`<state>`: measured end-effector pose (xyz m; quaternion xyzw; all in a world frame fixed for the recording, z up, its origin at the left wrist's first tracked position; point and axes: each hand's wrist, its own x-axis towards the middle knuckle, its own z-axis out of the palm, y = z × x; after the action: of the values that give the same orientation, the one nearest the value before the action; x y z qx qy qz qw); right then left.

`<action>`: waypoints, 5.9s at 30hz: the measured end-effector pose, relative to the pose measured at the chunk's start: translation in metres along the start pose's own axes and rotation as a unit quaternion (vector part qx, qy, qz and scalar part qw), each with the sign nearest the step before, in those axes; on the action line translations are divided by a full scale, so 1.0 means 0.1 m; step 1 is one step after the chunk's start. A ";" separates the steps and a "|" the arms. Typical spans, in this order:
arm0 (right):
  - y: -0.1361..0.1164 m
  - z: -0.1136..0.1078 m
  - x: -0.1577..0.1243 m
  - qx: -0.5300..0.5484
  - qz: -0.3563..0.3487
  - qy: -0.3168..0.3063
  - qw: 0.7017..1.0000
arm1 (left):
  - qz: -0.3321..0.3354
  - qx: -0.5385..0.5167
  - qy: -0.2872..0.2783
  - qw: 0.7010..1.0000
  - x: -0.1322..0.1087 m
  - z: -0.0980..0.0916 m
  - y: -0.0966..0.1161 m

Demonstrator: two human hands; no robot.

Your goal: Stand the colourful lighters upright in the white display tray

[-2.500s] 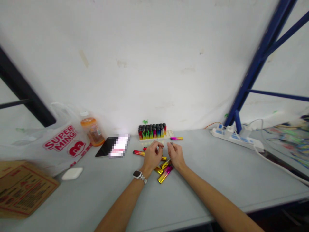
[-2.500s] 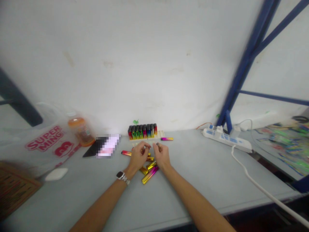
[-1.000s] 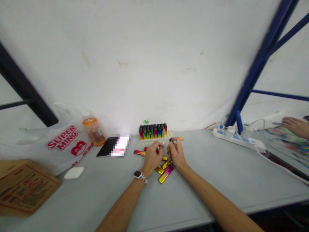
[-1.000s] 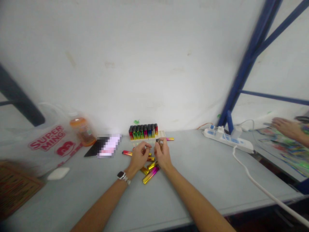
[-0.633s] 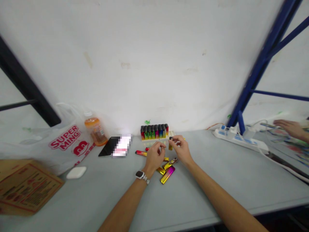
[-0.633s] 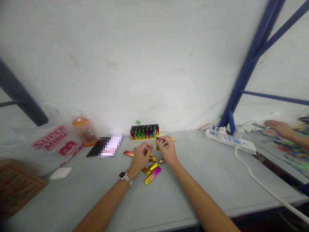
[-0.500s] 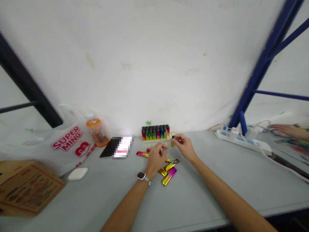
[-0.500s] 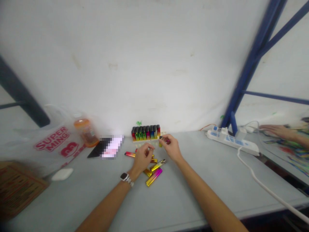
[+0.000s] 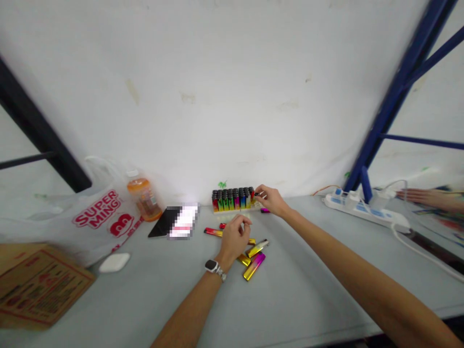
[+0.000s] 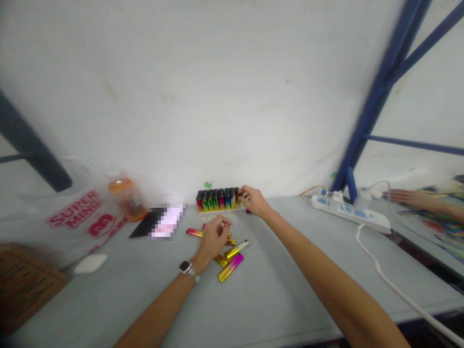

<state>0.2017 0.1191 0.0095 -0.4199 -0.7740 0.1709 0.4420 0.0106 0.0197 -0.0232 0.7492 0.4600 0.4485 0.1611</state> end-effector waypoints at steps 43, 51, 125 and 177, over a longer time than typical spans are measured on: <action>0.10 -0.08 -0.54 -0.239 0.054 -0.048 0.968 | 0.027 0.054 -0.016 0.998 0.01 -0.01 0.04; 0.04 -0.08 -0.68 -0.332 0.120 -0.091 0.931 | 0.066 0.134 -0.039 0.988 0.00 -0.01 0.08; -0.59 0.50 -0.88 0.494 0.278 0.075 0.820 | -0.002 0.028 -0.004 1.000 0.03 -0.02 0.02; -0.34 0.39 -0.78 0.344 0.217 0.138 0.903 | -0.004 0.030 -0.007 1.000 0.01 -0.01 -0.01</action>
<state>0.1724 0.0411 -0.0326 -0.4186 -0.4882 0.4585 0.6133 0.0093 0.0212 -0.0226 0.7549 0.4754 0.4283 0.1438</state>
